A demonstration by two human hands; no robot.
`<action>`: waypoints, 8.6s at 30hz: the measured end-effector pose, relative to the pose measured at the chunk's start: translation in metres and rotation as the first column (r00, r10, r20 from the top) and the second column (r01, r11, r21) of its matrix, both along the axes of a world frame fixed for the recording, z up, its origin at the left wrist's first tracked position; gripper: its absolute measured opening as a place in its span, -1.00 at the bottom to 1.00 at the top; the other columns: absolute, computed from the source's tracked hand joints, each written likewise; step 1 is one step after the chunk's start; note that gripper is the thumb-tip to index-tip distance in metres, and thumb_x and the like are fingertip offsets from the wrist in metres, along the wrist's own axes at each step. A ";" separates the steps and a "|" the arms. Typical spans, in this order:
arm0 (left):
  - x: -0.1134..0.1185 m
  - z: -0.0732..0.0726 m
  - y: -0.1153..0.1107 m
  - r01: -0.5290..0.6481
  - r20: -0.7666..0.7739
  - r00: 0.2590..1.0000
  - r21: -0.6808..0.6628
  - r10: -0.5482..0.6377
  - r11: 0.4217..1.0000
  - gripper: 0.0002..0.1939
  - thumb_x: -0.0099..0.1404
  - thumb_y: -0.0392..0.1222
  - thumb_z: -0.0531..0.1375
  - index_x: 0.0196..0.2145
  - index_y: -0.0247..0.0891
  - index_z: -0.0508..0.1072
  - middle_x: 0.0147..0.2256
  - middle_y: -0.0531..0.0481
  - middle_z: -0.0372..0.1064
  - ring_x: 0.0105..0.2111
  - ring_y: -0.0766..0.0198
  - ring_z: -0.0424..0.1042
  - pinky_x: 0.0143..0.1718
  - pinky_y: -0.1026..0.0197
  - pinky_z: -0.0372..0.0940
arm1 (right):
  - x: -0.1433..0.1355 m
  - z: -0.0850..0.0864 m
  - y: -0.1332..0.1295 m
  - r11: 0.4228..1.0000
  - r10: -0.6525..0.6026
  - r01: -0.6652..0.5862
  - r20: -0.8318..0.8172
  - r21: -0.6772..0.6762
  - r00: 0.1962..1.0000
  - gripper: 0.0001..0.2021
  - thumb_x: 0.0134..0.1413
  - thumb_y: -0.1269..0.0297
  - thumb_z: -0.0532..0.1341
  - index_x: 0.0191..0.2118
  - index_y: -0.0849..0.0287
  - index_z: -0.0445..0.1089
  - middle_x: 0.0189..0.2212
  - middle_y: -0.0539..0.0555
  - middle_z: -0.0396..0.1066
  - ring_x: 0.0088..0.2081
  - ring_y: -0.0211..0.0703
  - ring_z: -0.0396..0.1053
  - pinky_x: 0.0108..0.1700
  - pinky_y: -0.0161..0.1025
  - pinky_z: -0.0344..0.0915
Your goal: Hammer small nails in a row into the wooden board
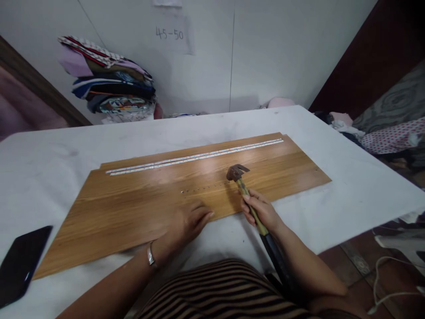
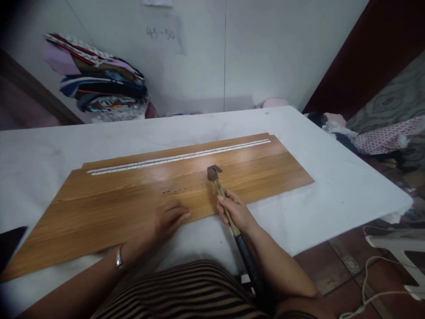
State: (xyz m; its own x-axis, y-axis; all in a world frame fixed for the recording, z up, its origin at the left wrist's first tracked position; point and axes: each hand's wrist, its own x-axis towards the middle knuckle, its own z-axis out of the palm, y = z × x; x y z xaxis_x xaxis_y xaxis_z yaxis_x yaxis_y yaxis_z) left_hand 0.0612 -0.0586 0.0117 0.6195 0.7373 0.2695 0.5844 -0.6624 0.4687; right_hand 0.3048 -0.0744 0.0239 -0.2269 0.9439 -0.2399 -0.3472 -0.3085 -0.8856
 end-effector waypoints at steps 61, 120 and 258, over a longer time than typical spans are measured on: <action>-0.004 -0.019 -0.010 -0.248 -0.039 0.968 0.005 0.248 0.969 -0.76 0.36 -0.14 0.00 -0.35 -0.23 0.42 -0.37 -0.03 0.34 -0.35 0.28 0.34 -0.28 0.22 0.27 | -0.001 -0.011 0.007 1.000 0.002 -0.002 0.022 -0.015 1.000 -0.67 -0.02 0.08 0.22 -0.21 0.20 0.28 -0.67 -0.17 0.20 -0.80 -0.44 0.05 -0.82 -0.46 -0.01; -0.005 -0.022 -0.010 -0.249 -0.052 0.967 0.020 0.250 0.968 -0.75 0.37 -0.13 0.00 -0.34 -0.24 0.42 -0.37 -0.03 0.34 -0.34 0.29 0.34 -0.26 0.23 0.28 | -0.008 -0.012 0.003 0.998 0.058 -0.058 0.049 -0.001 0.997 -0.67 0.02 0.08 0.20 -0.18 0.22 0.29 -0.67 -0.17 0.20 -0.80 -0.46 0.03 -0.81 -0.47 -0.01; 0.003 0.003 -0.004 -0.274 -0.109 0.959 -0.135 0.260 0.952 -0.78 0.32 -0.14 0.05 -0.41 -0.23 0.42 -0.40 0.02 0.38 -0.36 0.29 0.35 -0.36 0.27 0.18 | -0.009 -0.006 0.005 0.999 -0.033 0.032 0.035 0.013 0.999 -0.68 -0.05 0.06 0.23 -0.27 0.17 0.24 -0.68 -0.17 0.18 -0.81 -0.44 0.04 -0.82 -0.44 -0.02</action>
